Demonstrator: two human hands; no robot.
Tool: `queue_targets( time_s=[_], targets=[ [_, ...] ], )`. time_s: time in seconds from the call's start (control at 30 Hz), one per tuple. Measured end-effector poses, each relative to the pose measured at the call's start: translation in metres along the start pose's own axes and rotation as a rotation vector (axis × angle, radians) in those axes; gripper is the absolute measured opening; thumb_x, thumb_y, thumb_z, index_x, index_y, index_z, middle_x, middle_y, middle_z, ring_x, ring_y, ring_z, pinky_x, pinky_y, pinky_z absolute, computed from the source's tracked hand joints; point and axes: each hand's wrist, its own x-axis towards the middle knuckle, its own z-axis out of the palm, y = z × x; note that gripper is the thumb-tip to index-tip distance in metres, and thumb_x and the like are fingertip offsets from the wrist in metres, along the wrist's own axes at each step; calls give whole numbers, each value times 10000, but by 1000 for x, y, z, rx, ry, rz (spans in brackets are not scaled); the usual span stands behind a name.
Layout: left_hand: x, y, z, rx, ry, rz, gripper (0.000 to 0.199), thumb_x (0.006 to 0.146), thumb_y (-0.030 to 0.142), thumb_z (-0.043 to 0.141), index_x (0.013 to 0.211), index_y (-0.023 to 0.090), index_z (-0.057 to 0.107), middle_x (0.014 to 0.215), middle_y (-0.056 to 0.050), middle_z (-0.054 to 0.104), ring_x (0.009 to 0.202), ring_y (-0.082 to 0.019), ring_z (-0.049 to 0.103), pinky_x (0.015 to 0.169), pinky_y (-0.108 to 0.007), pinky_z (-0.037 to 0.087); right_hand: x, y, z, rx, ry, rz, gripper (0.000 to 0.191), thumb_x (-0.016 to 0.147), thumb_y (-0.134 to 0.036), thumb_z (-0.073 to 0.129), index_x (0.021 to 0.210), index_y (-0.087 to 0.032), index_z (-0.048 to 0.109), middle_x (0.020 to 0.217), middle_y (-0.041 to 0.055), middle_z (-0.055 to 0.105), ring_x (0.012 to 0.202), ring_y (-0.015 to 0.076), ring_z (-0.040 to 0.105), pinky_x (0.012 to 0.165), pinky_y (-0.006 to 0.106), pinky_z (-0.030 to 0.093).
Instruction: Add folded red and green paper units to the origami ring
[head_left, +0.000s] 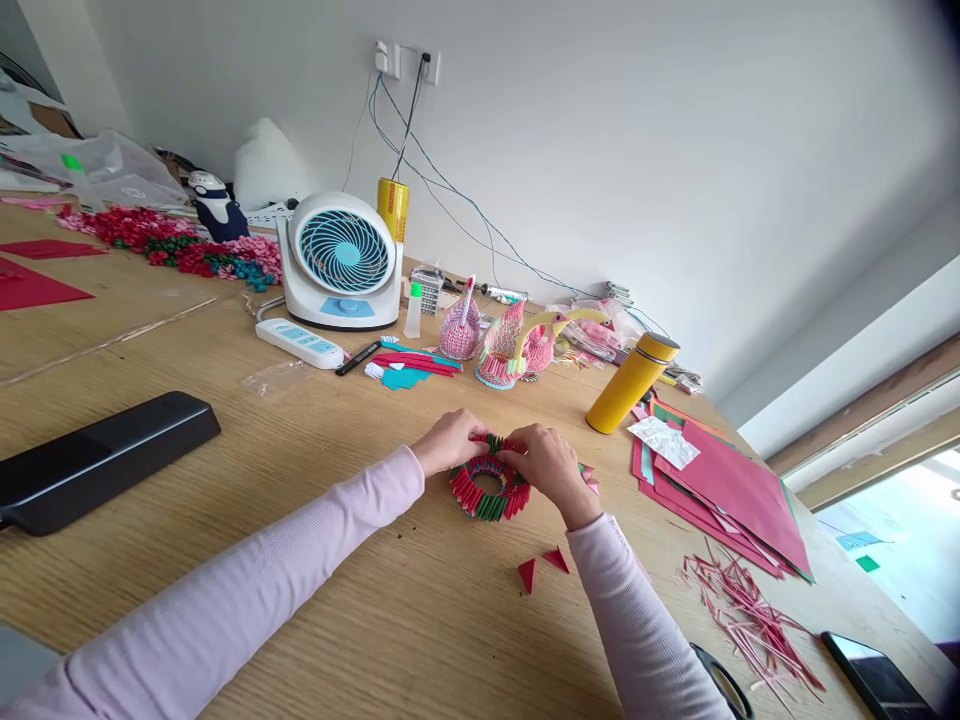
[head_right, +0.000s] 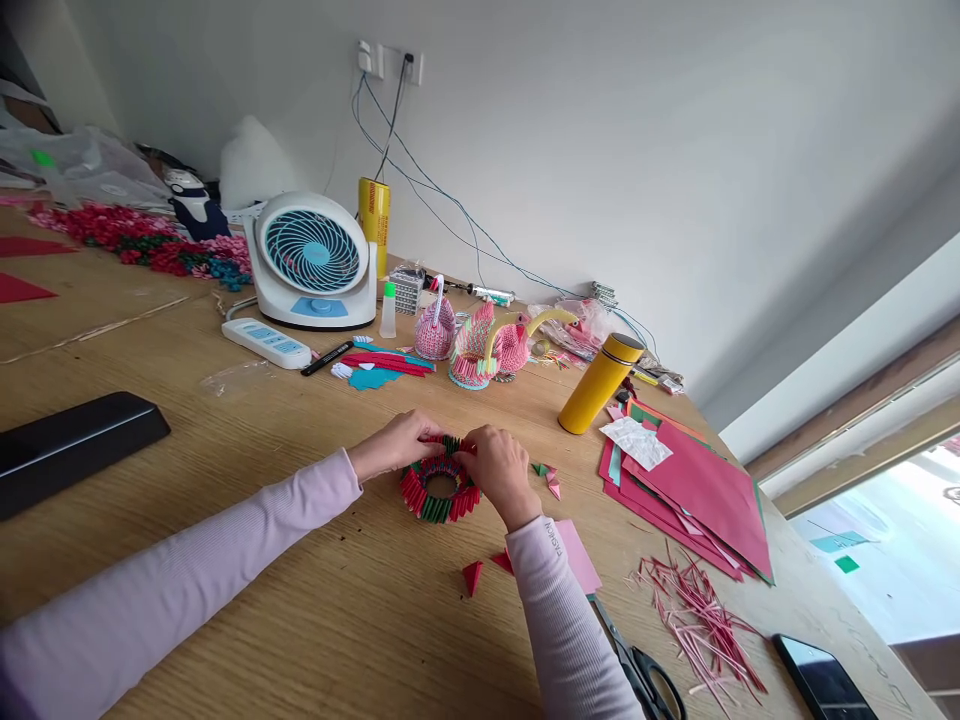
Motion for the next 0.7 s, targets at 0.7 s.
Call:
queue_targets(
  time_s=[0.7],
  targets=[
    [-1, -3, -13, 21, 5, 32, 229, 805, 250, 646, 957, 139, 774, 987, -72, 769, 940, -243, 699, 768, -252, 515, 0, -10, 1, 78, 33, -88, 218, 889, -370, 605, 990, -259, 762, 960, 54, 762, 928, 227, 686, 699, 269, 439]
  ],
)
